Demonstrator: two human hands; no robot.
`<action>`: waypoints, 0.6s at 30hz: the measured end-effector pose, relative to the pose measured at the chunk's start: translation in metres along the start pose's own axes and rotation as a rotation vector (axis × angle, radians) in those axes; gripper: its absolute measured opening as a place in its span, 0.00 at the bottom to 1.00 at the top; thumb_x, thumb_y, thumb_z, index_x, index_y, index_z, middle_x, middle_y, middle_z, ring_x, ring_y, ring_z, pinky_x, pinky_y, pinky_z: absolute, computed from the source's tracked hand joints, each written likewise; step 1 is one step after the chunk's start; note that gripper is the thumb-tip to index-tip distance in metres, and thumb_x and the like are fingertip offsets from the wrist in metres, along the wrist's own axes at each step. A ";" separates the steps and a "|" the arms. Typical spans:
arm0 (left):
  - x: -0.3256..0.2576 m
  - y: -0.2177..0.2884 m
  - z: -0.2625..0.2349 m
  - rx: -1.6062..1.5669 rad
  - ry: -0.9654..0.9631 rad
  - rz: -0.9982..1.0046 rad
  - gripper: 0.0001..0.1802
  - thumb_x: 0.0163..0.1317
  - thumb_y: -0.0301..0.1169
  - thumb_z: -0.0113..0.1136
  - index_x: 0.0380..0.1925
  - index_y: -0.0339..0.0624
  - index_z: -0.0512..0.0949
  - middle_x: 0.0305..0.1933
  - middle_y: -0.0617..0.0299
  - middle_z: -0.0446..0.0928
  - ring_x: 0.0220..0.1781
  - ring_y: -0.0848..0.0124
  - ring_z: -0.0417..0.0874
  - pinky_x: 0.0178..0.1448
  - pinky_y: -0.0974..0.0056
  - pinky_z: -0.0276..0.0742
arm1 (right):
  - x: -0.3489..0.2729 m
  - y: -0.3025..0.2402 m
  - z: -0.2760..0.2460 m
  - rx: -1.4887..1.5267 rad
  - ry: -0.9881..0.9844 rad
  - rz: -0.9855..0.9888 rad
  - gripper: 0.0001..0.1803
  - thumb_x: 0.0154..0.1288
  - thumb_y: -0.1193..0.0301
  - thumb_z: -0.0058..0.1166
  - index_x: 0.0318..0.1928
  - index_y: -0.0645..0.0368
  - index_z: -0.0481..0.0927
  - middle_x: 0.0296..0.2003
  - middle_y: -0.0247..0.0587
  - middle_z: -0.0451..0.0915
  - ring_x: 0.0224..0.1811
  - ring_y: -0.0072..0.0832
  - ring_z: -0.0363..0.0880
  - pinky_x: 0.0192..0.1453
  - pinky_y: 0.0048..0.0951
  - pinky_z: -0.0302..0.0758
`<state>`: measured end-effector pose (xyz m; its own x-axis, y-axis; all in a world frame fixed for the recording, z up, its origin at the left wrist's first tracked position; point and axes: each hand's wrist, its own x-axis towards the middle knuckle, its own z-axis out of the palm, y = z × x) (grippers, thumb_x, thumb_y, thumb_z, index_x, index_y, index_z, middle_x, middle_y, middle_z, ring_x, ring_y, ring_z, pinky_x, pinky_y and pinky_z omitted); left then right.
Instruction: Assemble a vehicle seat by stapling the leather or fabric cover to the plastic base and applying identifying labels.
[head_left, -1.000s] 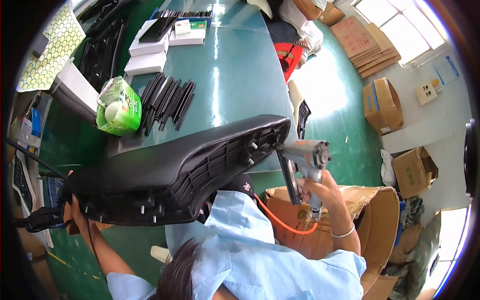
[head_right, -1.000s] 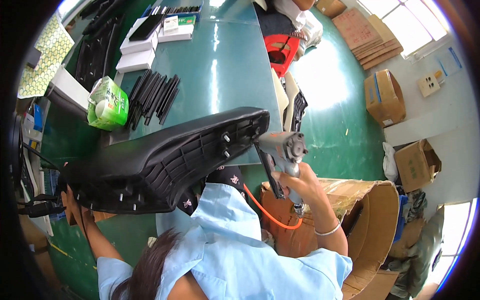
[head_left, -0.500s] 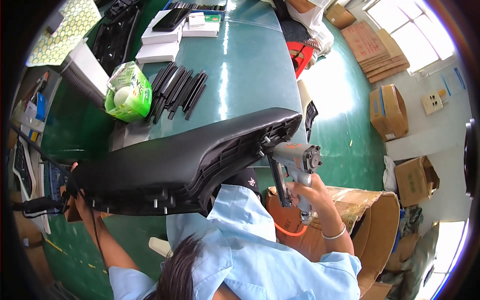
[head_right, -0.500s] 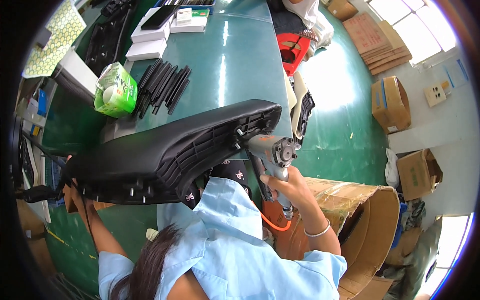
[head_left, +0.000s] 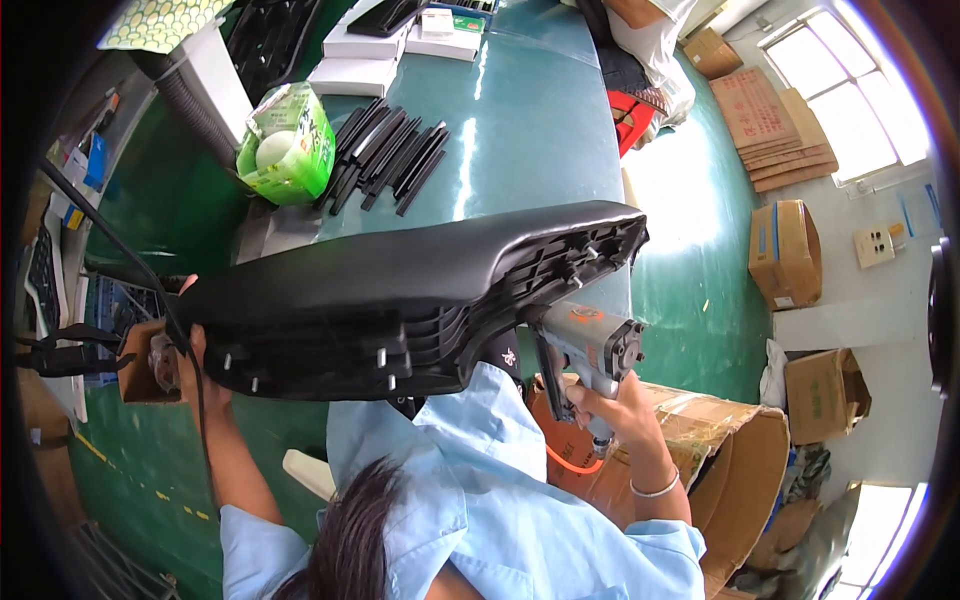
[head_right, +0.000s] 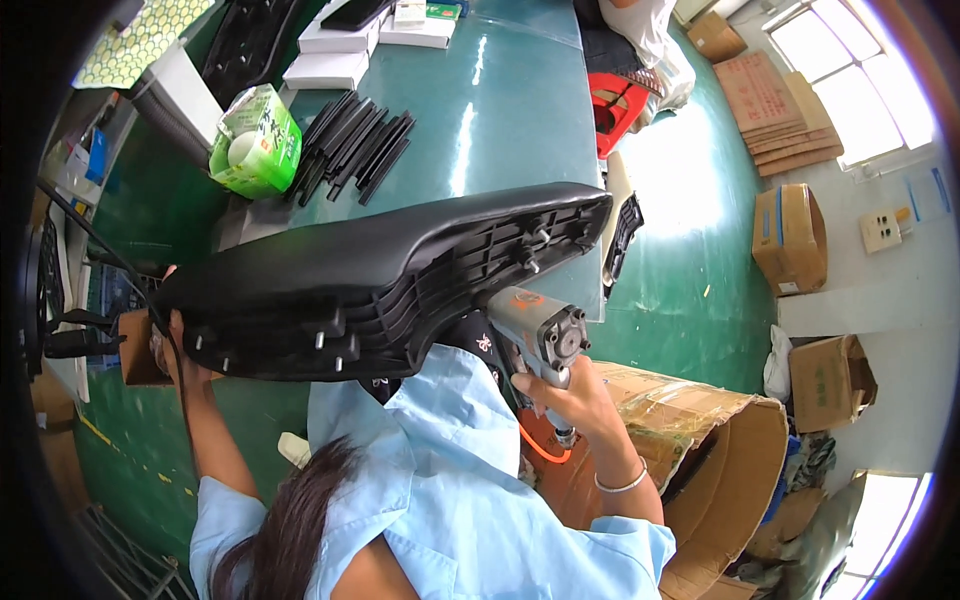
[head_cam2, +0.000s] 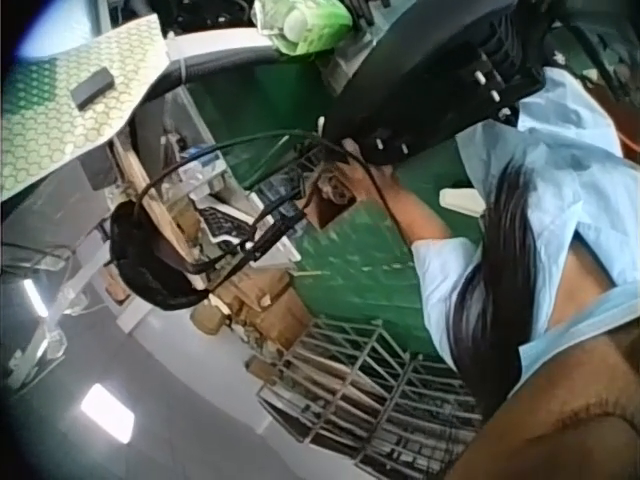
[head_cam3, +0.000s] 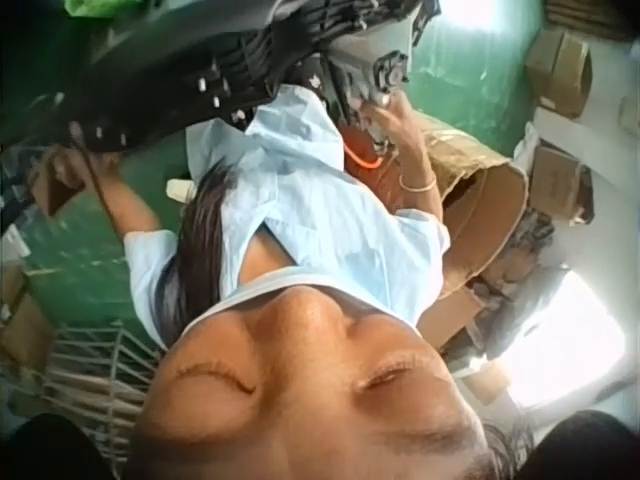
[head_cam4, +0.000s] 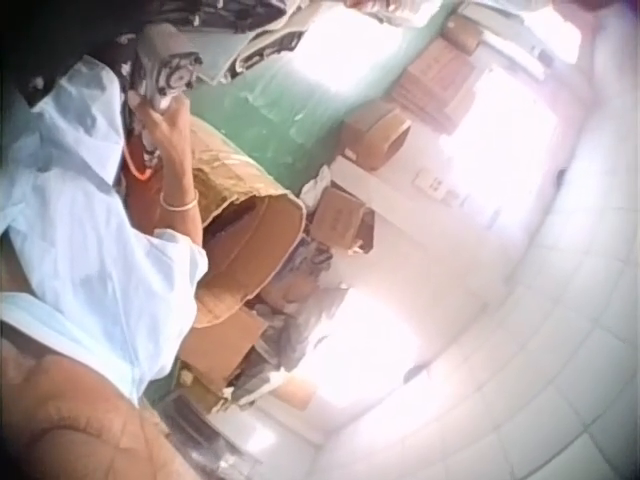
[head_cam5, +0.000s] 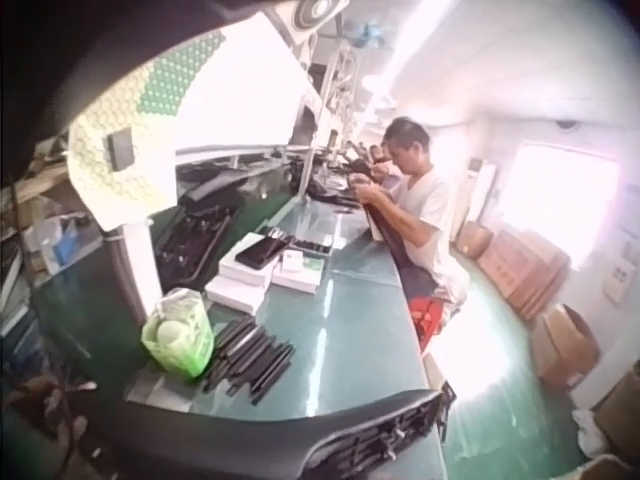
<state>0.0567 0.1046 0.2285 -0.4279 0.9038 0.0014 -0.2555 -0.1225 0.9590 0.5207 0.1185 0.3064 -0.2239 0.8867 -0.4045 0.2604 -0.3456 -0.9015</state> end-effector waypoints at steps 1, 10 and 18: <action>-0.001 -0.002 0.009 0.001 0.010 -0.003 0.31 0.67 0.43 0.50 0.66 0.42 0.58 0.59 0.59 0.69 0.61 0.67 0.70 0.66 0.60 0.64 | 0.001 -0.003 0.001 -0.004 -0.008 0.004 0.11 0.57 0.72 0.60 0.37 0.64 0.74 0.23 0.32 0.74 0.19 0.18 0.71 0.23 0.21 0.68; -0.005 -0.006 0.037 -0.113 -0.103 0.022 0.34 0.65 0.43 0.52 0.66 0.40 0.56 0.59 0.57 0.68 0.62 0.66 0.69 0.66 0.59 0.64 | 0.006 0.000 0.006 -0.045 -0.135 -0.110 0.17 0.53 0.77 0.58 0.45 0.65 0.74 0.22 0.33 0.74 0.19 0.20 0.73 0.23 0.22 0.69; -0.010 -0.015 0.030 -0.123 -0.141 0.086 0.35 0.66 0.45 0.51 0.68 0.43 0.55 0.61 0.58 0.67 0.62 0.65 0.69 0.66 0.57 0.64 | -0.002 -0.013 -0.008 -0.009 -0.274 0.115 0.18 0.51 0.74 0.62 0.41 0.68 0.73 0.20 0.36 0.74 0.18 0.22 0.73 0.22 0.24 0.69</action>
<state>0.0908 0.1093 0.2227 -0.3293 0.9353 0.1296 -0.3307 -0.2428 0.9120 0.5248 0.1234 0.3205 -0.4373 0.7256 -0.5312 0.3070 -0.4347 -0.8466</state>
